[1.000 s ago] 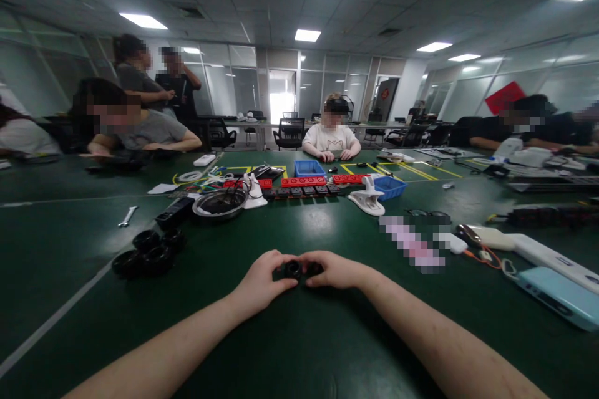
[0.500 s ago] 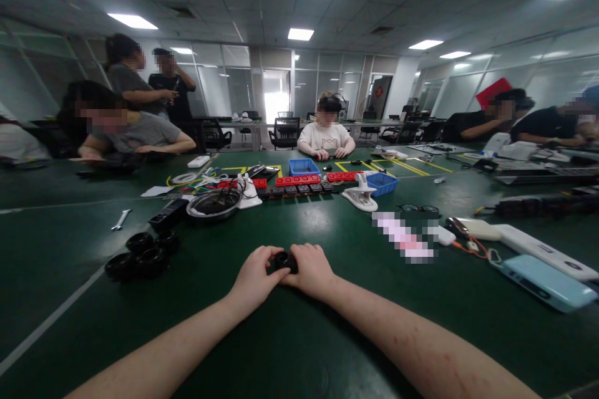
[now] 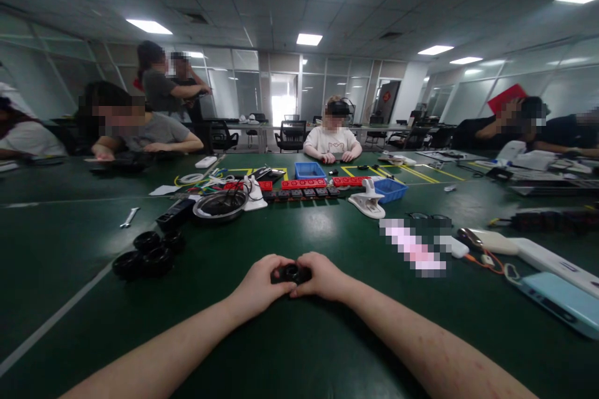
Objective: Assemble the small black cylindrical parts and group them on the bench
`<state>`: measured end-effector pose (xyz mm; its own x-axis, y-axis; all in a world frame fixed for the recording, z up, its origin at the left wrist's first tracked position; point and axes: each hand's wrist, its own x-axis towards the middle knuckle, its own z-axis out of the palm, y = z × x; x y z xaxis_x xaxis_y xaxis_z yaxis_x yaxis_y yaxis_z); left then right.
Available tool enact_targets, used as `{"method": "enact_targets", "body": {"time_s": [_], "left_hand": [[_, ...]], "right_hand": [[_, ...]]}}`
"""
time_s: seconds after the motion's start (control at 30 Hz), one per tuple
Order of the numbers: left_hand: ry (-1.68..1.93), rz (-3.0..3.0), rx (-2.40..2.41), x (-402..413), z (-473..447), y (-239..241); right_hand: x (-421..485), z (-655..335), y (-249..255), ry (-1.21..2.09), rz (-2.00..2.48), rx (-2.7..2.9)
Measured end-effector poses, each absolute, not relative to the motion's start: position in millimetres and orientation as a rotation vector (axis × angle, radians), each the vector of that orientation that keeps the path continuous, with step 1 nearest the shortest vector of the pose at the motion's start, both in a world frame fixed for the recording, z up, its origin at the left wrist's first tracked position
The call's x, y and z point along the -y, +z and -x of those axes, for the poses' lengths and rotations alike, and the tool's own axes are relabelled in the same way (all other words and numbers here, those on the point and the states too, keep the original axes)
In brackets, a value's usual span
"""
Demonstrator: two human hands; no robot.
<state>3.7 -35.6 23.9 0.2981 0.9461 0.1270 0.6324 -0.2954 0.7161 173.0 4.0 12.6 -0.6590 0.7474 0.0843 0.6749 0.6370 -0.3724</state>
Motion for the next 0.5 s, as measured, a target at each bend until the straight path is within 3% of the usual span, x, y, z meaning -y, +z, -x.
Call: {"method": "enact_targets", "body": {"time_s": [0.17,0.5], "left_hand": [[0.86,-2.027,-1.552,37,-8,18],[0.718,-2.132,-1.264,41,-4,27]], "right_hand": [[8,-160,3,0.122,1.334,2.513],[-14,-188,21,0.753,0.762,2.715]]}}
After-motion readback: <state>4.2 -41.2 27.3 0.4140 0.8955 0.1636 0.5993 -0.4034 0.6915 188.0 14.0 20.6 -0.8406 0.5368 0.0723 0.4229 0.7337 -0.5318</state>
